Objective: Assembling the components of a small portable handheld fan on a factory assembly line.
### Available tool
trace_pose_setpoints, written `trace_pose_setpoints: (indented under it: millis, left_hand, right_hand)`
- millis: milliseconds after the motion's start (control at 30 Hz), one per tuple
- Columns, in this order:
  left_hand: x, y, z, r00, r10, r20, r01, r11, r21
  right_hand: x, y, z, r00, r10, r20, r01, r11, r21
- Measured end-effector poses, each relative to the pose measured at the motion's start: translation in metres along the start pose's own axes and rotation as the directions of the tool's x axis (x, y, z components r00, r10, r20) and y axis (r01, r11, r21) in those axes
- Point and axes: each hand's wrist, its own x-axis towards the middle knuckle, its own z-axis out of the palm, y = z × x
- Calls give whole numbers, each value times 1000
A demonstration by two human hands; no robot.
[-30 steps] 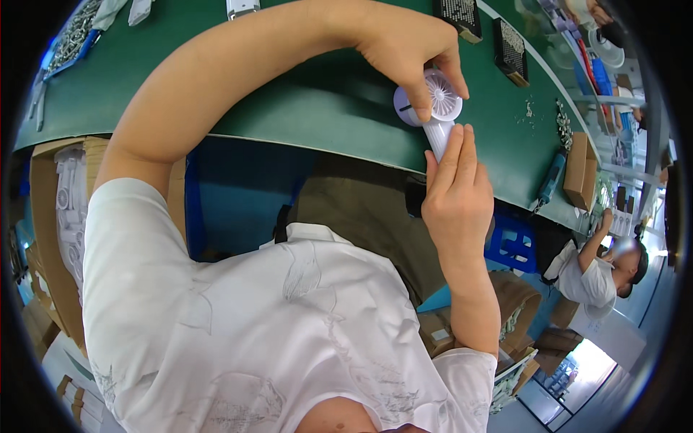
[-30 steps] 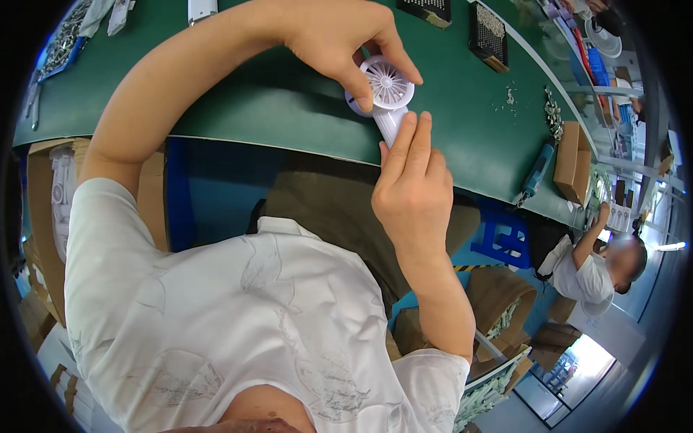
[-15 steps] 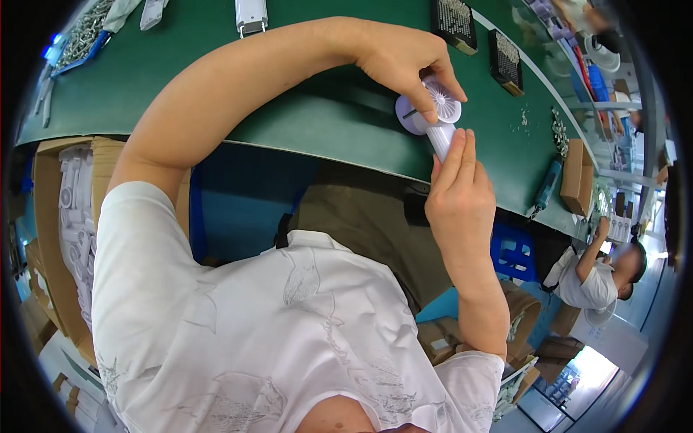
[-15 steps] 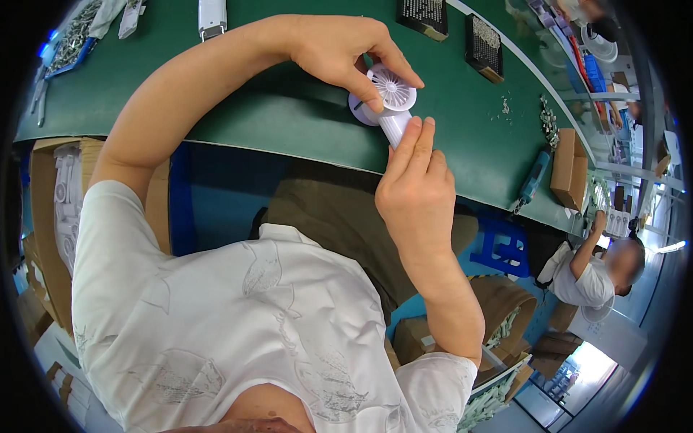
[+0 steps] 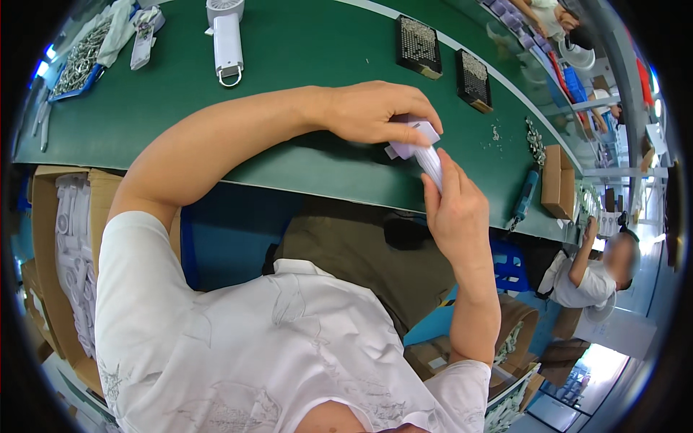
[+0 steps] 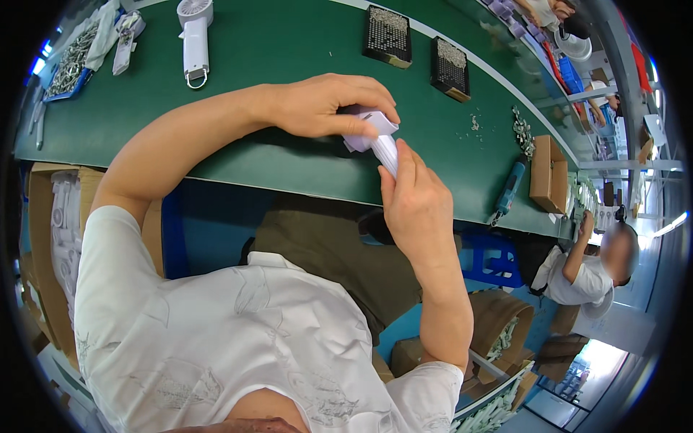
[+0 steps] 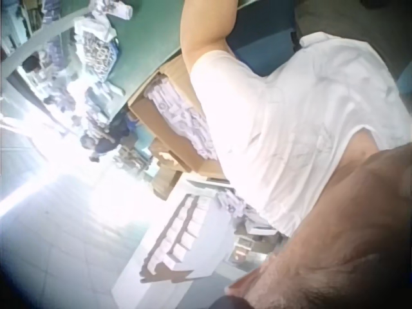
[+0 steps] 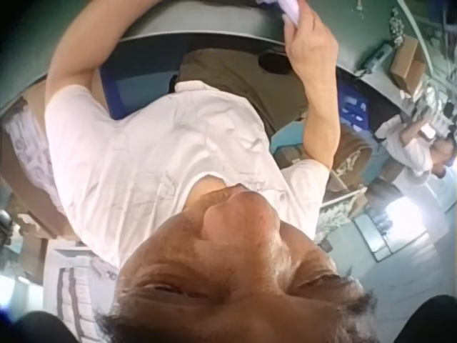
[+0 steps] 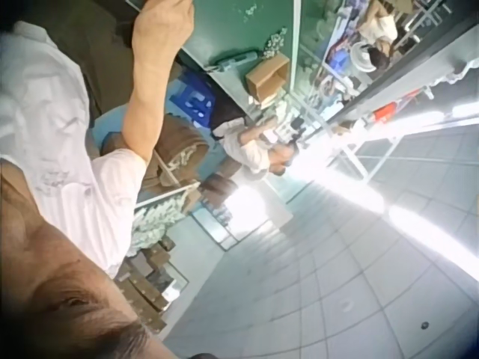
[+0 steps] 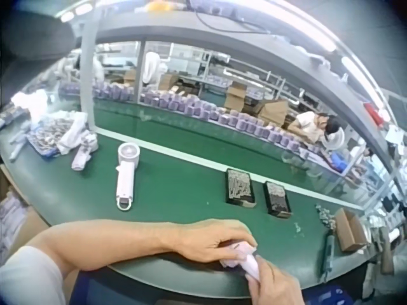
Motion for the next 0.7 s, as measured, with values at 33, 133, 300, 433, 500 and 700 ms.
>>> trace_pose_setpoints:
  millis: [33, 133, 300, 433, 500, 700]
  left_hand:
    - [-1, 3, 0, 999, 32, -2, -32, 997, 66]
    - [0, 11, 8, 997, 69, -22, -64, 981, 181]
    - [1, 13, 9, 998, 51, -31, -43, 972, 230]
    - [2, 15, 13, 999, 21, -38, -12, 976, 219]
    - [2, 16, 19, 991, 56, -122, -22, 965, 263]
    - [3, 16, 28, 982, 104, -161, -44, 940, 340]
  right_hand:
    - [-1, 2, 0, 1000, -9, -3, 9, 1000, 16]
    - [-2, 4, 2, 1000, -7, -6, 7, 1000, 12]
    - [-4, 5, 2, 1000, -3, 6, 3, 1000, 5]
    - [-3, 5, 2, 1000, -12, -3, 12, 1000, 2]
    - [-4, 5, 2, 1000, -16, -4, 16, 1000, -3]
    - [-4, 6, 3, 999, -35, -11, 35, 999, -11]
